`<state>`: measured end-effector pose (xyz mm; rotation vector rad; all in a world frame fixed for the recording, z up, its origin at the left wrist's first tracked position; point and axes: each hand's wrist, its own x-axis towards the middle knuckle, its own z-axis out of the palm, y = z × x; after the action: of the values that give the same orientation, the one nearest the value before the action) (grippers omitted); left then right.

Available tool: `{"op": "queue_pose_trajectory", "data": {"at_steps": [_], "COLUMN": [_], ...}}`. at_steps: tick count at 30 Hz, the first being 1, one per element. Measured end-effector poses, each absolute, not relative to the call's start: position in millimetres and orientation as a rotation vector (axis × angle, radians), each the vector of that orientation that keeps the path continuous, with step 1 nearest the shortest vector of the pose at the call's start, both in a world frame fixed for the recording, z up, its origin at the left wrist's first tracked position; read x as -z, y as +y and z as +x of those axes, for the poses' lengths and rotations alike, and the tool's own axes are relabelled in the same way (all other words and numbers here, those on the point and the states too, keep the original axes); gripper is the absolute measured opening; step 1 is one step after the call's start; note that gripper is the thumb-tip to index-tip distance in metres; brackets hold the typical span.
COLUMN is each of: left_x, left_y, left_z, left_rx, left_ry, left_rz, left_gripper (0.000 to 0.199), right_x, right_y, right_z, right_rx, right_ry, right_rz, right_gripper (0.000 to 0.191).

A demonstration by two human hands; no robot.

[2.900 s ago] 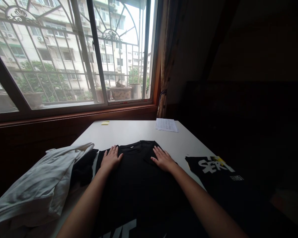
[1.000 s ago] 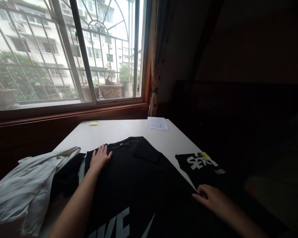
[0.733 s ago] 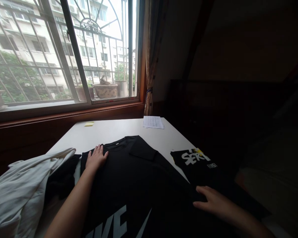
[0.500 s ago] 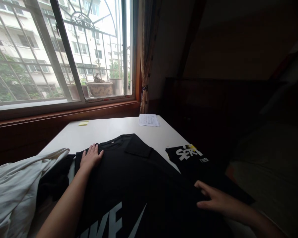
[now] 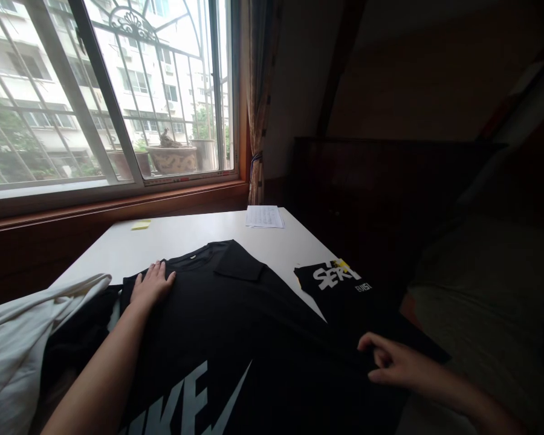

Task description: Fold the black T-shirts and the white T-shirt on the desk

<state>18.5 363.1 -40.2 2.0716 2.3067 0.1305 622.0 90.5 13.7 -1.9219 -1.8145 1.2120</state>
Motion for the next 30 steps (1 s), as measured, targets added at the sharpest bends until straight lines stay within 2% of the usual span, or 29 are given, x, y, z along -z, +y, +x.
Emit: {"op": "queue_pose_trajectory", "data": {"at_steps": [5,8,13,17,23,26,30], "left_x": [40,35,18,11,44,60,56], "left_y": [382,390,374,319,204,171,173], "left_z": [4,-5,2,31,62,63,60], "left_rx": [-0.168,-0.229,-0.454,-0.478,-0.385,-0.391,-0.318], "left_ry": [2.23,2.144,2.077,1.925,1.778,1.773,1.737], "left_rz": [2.146,2.235,2.368,2.525,2.679,2.698,2.69], "left_gripper": [0.075,0.068,0.059,0.057,0.061,0.068,0.069], "right_x": [-21,-34,-49,-39,-19,-8,10], "right_y": [91,96,121,162,234,253,256], "right_z": [617,603,560,523,474,461,460], "right_rx": [-1.061,-0.864,-0.653,-0.524,-0.348,-0.35,-0.338], "right_ry": [-1.893,-2.013,-2.149,-2.317,-2.594,-2.666,-2.683], "right_rz": [-2.106,-2.045,-1.758,-1.601,-1.433,-1.387,-1.414], "right_gripper": [0.017,0.015,0.03,0.046,0.071,0.076,0.075]}}
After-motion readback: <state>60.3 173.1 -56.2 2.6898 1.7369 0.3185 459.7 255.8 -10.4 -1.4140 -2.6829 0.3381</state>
